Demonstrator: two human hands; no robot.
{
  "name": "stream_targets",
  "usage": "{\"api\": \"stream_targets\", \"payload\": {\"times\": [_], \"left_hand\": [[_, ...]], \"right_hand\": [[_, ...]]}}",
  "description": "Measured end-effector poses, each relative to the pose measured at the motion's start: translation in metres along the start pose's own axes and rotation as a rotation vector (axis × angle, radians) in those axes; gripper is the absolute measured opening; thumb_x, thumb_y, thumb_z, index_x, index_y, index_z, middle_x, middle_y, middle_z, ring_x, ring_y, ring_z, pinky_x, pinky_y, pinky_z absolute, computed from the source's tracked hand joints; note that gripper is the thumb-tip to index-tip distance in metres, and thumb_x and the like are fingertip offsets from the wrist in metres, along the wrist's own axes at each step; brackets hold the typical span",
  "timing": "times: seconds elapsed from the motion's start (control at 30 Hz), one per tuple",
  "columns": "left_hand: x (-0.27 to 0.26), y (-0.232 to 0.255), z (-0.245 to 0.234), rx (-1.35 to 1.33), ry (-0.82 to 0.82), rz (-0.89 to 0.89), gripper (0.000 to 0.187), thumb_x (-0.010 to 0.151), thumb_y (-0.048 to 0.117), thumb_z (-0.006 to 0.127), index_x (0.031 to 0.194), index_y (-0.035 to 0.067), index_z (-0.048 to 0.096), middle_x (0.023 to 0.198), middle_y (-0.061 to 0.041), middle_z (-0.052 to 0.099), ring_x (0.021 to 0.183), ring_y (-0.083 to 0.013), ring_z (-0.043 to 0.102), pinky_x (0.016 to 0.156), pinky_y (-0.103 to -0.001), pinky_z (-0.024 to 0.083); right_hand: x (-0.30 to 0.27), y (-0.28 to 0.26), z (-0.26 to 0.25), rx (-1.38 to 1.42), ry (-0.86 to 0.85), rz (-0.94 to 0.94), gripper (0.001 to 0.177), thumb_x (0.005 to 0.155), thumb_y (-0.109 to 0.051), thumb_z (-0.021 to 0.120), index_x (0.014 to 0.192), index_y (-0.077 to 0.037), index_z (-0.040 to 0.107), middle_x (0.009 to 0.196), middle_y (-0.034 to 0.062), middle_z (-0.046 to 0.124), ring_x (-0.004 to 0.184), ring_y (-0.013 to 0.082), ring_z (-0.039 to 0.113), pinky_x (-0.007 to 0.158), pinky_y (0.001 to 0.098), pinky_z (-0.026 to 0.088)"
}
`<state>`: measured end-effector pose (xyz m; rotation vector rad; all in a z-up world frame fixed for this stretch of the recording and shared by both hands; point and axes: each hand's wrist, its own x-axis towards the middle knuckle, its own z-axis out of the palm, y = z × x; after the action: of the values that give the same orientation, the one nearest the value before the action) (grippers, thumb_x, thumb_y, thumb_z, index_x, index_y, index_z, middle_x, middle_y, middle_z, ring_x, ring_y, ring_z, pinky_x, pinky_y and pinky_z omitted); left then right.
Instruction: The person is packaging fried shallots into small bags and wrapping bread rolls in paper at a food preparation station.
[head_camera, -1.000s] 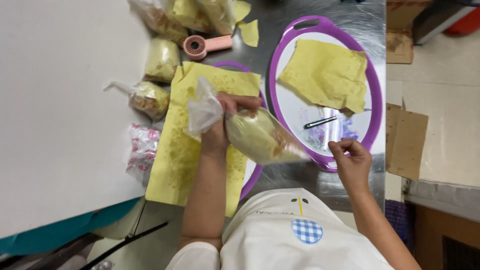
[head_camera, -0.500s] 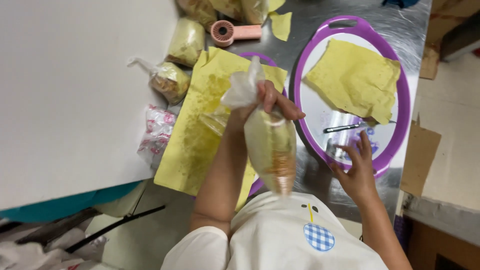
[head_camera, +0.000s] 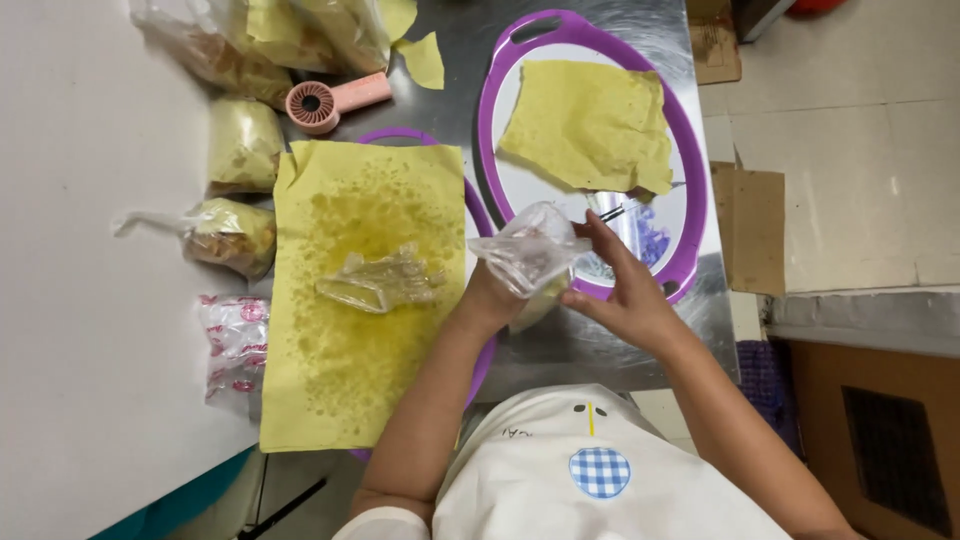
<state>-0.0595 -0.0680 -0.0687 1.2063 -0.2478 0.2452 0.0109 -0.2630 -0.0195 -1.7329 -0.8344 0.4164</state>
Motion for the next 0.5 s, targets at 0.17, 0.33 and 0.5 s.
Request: {"api": "stream_targets", "payload": {"times": [0.17, 0.33, 0.5], "left_hand": [[-0.007, -0.011, 0.007, 0.267, 0.196, -0.013, 0.058, 0.112, 0.043, 0.039, 0.083, 0.012, 0.078, 0.097, -0.011, 0.081, 0.108, -0.0199, 0.075, 0.092, -0.027, 0.057], [-0.009, -0.052, 0.002, 0.382, 0.459, -0.007, 0.067, 0.113, 0.043, 0.032, 0.074, 0.011, 0.076, 0.099, -0.013, 0.081, 0.106, -0.0213, 0.075, 0.086, -0.028, 0.059], [0.012, -0.041, 0.046, 0.107, 0.972, 0.062, 0.046, 0.109, 0.011, 0.042, 0.064, 0.009, 0.048, 0.052, -0.011, 0.053, 0.093, -0.0341, 0.078, 0.093, -0.038, 0.057]], "right_hand": [[-0.005, -0.017, -0.018, 0.001, -0.006, 0.041, 0.089, 0.087, -0.024, 0.085, 0.163, -0.006, 0.041, 0.151, 0.0225, 0.059, 0.144, 0.0414, 0.053, 0.121, 0.0600, 0.035], [-0.036, 0.024, -0.073, 0.064, 0.040, 0.100, 0.061, 0.098, -0.011, 0.070, 0.156, -0.004, 0.051, 0.146, 0.0209, 0.063, 0.139, 0.0391, 0.059, 0.119, 0.0579, 0.041], [-0.091, 0.070, -0.159, 0.151, 0.063, 0.203, 0.050, 0.107, -0.011, 0.057, 0.155, -0.003, 0.053, 0.144, 0.0220, 0.065, 0.134, 0.0359, 0.062, 0.118, 0.0580, 0.042]]}}
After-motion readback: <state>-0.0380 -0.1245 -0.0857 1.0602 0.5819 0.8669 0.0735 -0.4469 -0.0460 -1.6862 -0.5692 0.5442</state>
